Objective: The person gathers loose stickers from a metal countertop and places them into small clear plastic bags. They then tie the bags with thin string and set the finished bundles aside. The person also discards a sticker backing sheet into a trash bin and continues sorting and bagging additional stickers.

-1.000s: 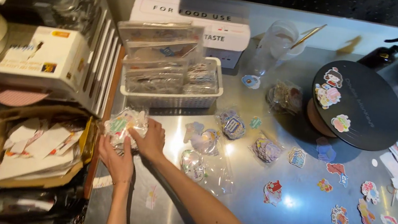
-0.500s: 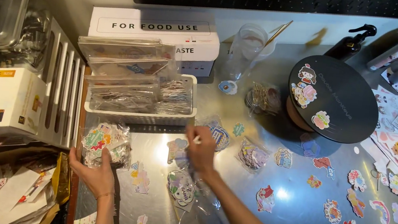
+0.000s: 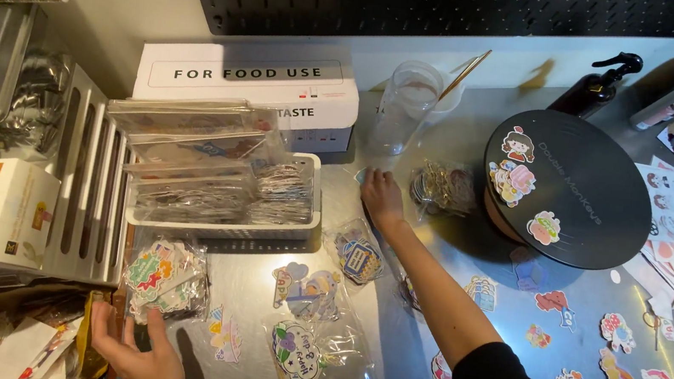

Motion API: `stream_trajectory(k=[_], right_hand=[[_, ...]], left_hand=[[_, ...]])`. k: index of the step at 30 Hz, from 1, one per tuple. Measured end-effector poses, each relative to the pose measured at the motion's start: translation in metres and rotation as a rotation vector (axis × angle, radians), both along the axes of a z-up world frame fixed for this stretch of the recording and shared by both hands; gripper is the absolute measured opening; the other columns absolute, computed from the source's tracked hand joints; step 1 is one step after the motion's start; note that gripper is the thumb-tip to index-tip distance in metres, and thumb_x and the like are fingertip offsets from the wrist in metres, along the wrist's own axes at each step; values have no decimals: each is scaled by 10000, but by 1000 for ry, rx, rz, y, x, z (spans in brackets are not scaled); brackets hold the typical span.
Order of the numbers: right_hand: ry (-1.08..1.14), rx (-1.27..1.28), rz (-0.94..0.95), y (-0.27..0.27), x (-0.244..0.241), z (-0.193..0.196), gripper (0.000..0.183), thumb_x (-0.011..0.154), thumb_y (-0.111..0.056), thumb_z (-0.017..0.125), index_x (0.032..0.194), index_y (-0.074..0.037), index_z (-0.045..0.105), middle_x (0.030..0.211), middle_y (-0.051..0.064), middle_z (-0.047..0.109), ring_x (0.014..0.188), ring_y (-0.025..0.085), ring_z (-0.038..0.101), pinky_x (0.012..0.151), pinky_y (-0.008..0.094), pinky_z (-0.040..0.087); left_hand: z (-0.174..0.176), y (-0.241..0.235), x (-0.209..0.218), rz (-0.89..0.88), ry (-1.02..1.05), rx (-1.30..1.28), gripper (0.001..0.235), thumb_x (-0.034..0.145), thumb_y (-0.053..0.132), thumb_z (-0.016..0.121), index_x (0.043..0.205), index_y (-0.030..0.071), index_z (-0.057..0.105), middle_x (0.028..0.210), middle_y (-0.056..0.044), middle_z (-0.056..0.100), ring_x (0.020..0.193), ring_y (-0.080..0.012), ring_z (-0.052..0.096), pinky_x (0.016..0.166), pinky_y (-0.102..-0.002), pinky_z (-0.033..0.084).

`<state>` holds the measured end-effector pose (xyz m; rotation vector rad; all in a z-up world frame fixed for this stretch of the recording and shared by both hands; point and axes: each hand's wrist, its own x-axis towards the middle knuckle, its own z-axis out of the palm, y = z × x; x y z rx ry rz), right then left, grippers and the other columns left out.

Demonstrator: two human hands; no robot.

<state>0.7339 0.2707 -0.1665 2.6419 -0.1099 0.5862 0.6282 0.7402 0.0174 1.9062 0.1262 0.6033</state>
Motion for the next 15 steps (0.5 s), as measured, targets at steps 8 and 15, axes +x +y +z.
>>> stream_trajectory(k=[8, 15], right_hand=[[-160, 423, 58, -7, -38, 33, 238, 891, 28, 616, 1113, -35, 674, 941, 164, 758, 707, 319, 727, 390, 404, 506], [-592, 1165, 1, 115, -195, 171, 214, 892, -19, 611, 1086, -87, 672, 869, 78, 721, 737, 201, 663, 723, 345, 517]], left_hand=[[34, -19, -56, -70, -75, 72, 458, 1044, 5, 551, 1426, -130, 337, 1595, -320, 286, 1439, -479, 384, 1065, -570, 489], [52, -75, -115, -248, 374, -578, 428, 948, 67, 564, 1365, -15, 512, 1424, -204, 596, 1278, -310, 610, 1015, -369, 537]])
